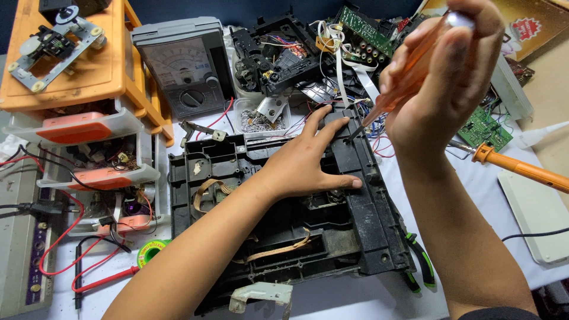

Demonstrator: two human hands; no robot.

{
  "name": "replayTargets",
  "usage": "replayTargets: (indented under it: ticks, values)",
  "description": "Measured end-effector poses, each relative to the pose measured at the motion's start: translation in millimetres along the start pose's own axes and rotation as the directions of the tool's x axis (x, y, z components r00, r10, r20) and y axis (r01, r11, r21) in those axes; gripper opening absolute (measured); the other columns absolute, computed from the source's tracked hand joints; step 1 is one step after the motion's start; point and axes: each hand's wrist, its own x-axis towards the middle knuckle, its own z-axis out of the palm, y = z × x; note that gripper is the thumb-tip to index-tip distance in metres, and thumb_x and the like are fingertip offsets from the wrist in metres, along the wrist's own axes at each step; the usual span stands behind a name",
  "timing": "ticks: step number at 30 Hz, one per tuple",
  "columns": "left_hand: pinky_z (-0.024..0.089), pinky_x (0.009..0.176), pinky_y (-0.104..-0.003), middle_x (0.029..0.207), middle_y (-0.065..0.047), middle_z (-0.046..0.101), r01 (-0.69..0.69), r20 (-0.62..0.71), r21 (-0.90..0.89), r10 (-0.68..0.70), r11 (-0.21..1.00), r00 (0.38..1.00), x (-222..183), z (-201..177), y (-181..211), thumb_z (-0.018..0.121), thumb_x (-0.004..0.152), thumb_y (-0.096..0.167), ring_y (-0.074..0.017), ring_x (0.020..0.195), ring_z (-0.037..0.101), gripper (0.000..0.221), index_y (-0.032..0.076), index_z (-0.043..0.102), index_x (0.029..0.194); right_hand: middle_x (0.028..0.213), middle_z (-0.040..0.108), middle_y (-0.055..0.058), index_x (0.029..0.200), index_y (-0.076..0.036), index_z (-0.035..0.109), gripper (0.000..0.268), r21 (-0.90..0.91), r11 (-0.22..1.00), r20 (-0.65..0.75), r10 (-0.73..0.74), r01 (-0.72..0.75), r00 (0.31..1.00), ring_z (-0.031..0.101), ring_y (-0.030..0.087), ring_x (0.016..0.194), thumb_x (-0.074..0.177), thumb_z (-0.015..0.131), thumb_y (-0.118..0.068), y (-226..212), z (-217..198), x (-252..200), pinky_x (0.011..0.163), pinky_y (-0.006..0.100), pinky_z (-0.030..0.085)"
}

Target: Disassembling an electronic device by removing screws and plastic housing components on a workbench.

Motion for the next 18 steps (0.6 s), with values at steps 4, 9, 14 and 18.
replayTargets:
  ticks: [4,9,14,18]
  values:
    - [0.040,0.087,-0.044,0.146,-0.009,0.009,0.027,0.020,0.007,-0.027,1.000,0.999,-0.9,-3.2,4.3,0.062,0.057,0.060,-0.0325,0.117,0.045,0.094,0.018,0.026,0.133,0.090,0.042,0.013,0.111,-0.012,0.037,0.030,-0.060,0.997,0.068,-0.039,0.043,0.997,0.041,0.018,0.059,0.099,0.045,-0.038,-11.1,7.2,-5.8,0.048,0.026,0.039]
    - [0.039,0.089,-0.043,0.145,-0.009,0.009,0.026,0.016,0.005,-0.027,1.000,1.000,-1.3,-2.5,3.5,0.063,0.057,0.060,-0.0326,0.117,0.044,0.094,0.018,0.027,0.133,0.088,0.037,0.014,0.107,-0.010,0.033,0.022,-0.124,0.983,0.175,-0.110,0.133,0.978,0.044,0.019,0.057,0.100,0.044,-0.028,-15.6,10.0,-2.2,0.049,0.027,0.043]
    - [0.040,0.086,-0.044,0.146,-0.008,0.009,0.039,0.026,0.008,-0.039,0.999,0.999,-2.6,-5.7,6.6,0.062,0.057,0.060,-0.0325,0.115,0.046,0.094,0.018,0.027,0.133,0.091,0.040,0.010,0.105,-0.013,0.032,0.013,-0.187,0.982,0.102,-0.013,0.032,0.995,0.049,0.020,0.058,0.101,0.045,-0.016,-13.7,4.8,5.7,0.049,0.027,0.044]
    - [0.039,0.087,-0.042,0.144,-0.010,0.012,0.022,0.006,0.002,-0.022,1.000,1.000,-0.6,-0.1,0.9,0.063,0.057,0.060,-0.0330,0.114,0.047,0.093,0.018,0.028,0.133,0.088,0.039,0.011,0.100,-0.014,0.030,0.012,-0.164,0.985,0.071,0.056,-0.044,0.996,0.037,0.013,0.049,0.099,0.042,-0.015,-13.5,9.7,4.9,0.043,0.021,0.035]
